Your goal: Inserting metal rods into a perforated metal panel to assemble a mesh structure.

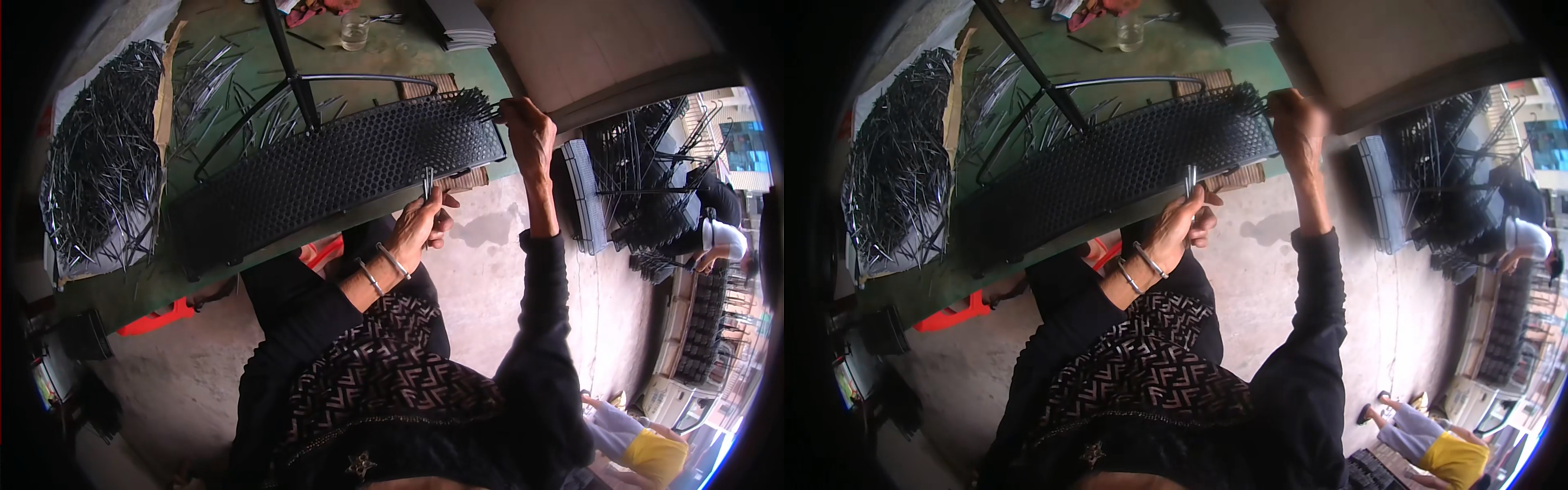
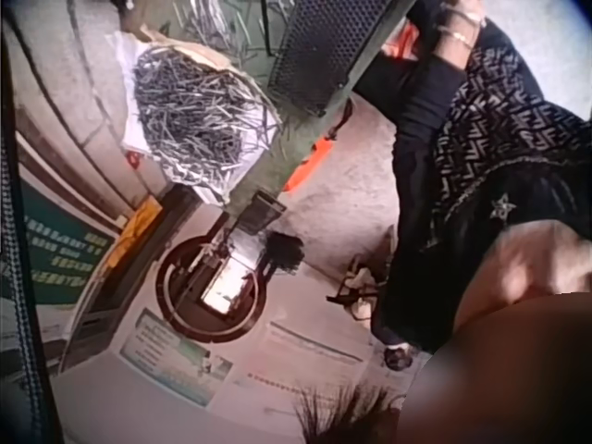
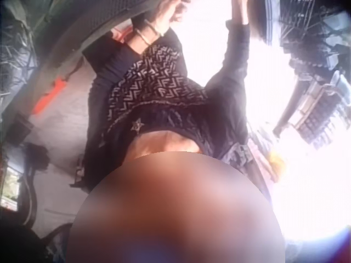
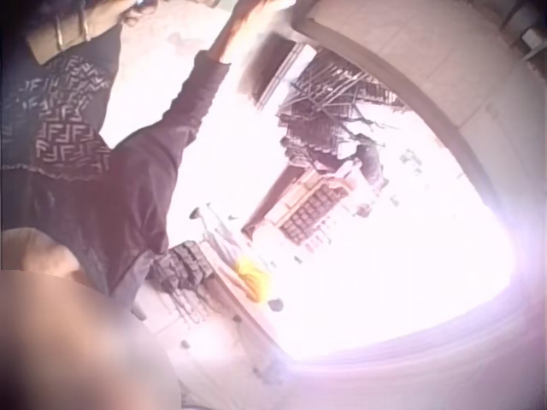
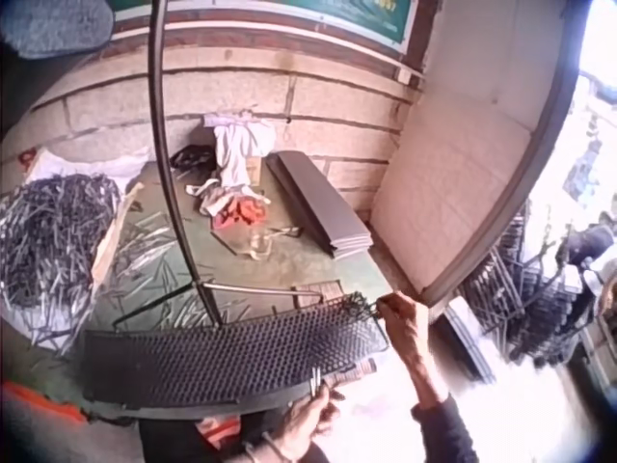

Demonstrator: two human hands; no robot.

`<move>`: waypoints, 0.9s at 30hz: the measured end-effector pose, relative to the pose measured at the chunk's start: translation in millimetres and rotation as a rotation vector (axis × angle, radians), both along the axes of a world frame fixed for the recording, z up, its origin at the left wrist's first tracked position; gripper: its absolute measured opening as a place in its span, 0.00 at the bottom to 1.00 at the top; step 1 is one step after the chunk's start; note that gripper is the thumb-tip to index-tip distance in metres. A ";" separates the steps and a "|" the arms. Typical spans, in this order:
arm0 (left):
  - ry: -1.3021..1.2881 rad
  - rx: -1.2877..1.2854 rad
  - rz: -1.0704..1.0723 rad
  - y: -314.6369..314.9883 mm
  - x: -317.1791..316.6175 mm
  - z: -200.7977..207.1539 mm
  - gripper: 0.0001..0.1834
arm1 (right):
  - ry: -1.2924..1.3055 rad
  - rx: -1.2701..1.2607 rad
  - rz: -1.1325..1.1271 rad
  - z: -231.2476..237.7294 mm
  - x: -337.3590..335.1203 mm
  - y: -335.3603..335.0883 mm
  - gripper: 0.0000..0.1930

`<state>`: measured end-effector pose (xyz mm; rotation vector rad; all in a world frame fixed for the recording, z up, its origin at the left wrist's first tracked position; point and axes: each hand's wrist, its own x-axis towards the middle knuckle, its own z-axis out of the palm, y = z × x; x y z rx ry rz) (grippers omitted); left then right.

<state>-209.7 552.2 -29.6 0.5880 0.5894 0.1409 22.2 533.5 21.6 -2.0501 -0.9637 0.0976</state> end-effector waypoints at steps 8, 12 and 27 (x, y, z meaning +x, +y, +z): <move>0.007 -0.023 0.011 -3.7 -0.4 2.7 0.21 | -0.157 -0.023 0.095 -11.8 10.9 8.7 0.09; -0.099 -0.022 0.030 -8.3 1.7 -3.4 0.24 | -0.115 -0.061 0.085 -15.3 6.2 9.8 0.08; -0.227 0.072 -0.137 1.4 -4.5 11.4 0.29 | 0.557 -0.262 0.468 7.8 -52.6 -38.9 0.27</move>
